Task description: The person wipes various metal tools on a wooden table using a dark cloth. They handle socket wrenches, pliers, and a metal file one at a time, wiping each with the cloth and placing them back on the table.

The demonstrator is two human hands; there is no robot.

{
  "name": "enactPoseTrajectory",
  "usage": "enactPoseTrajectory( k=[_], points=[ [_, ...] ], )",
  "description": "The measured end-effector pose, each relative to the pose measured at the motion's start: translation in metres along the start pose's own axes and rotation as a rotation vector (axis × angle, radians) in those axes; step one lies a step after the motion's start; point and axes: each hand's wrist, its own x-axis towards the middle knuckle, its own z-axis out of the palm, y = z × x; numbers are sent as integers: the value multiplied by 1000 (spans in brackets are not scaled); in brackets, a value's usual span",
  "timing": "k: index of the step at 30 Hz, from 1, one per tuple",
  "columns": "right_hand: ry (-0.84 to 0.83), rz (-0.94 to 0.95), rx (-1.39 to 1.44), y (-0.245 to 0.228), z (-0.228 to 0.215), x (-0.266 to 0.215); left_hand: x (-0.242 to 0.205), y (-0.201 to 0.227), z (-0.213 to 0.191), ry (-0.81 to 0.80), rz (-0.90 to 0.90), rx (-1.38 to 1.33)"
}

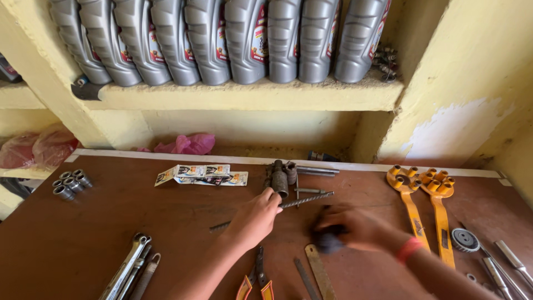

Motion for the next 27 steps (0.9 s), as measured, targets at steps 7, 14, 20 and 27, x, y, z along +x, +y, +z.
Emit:
enactPoseTrajectory(
  k=[7, 14, 20, 27],
  points=[
    [144, 686, -25, 17, -67, -37, 1, 6, 27, 161, 13, -21],
    [220, 53, 57, -1, 0, 17, 9, 4, 41, 179, -26, 6],
    [2, 632, -168, 21, -20, -13, 15, -4, 70, 17, 90, 186],
    [213, 896, 8, 55, -63, -63, 12, -4, 93, 35, 267, 410]
  ],
)
